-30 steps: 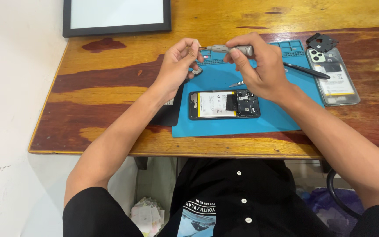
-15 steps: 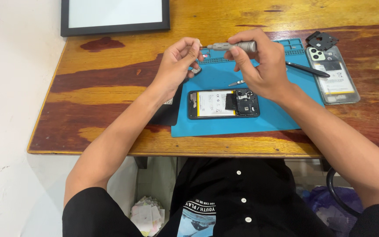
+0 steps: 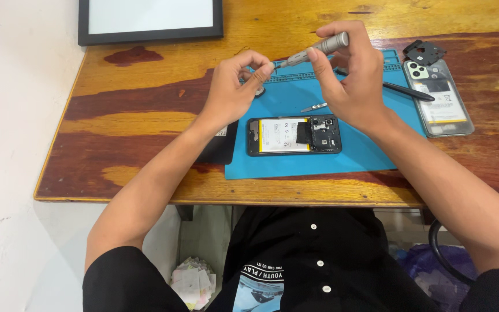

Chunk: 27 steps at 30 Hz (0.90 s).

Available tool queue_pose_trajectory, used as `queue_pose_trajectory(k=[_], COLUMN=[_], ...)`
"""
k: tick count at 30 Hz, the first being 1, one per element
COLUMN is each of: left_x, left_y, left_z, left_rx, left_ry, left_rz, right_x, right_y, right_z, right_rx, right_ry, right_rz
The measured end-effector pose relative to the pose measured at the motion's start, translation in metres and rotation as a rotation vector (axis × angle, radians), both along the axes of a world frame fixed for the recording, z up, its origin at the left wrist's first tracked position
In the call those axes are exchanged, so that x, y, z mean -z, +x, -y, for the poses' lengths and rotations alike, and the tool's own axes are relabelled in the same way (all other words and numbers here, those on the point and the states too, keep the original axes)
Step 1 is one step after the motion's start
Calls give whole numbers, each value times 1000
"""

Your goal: The person disassembles a smartphone, removes the back cover and internal components, and uses a screwdriver and brush to clean and adjust parts. The person then reassembles the phone by placing the back cover and securing it.

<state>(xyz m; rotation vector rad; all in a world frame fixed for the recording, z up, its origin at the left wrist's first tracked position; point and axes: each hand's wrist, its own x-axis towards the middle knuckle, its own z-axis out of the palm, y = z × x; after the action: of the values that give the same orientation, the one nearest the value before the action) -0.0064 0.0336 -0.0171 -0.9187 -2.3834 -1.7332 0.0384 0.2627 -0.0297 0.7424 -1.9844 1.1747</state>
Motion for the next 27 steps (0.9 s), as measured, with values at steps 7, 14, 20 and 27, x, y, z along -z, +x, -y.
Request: queue_pose_trajectory(k=[7,14,20,27], left_x=[-16,-32,-34,-30], left_y=[-7,-6,-3,-4], left_z=[18,33,33,38], left_rx=[74,303,472,507], left_ry=[-191,-413,-582,-807], left_rz=[-237,-170,-52,9], right_x=[0,2,6,11], right_y=[2,9,20,22], right_z=[8,14,27,38], right_rx=[-23,-142,-283,-284], right_ry=[-79,-151,-98,40], right_rz=[83,137,92,99])
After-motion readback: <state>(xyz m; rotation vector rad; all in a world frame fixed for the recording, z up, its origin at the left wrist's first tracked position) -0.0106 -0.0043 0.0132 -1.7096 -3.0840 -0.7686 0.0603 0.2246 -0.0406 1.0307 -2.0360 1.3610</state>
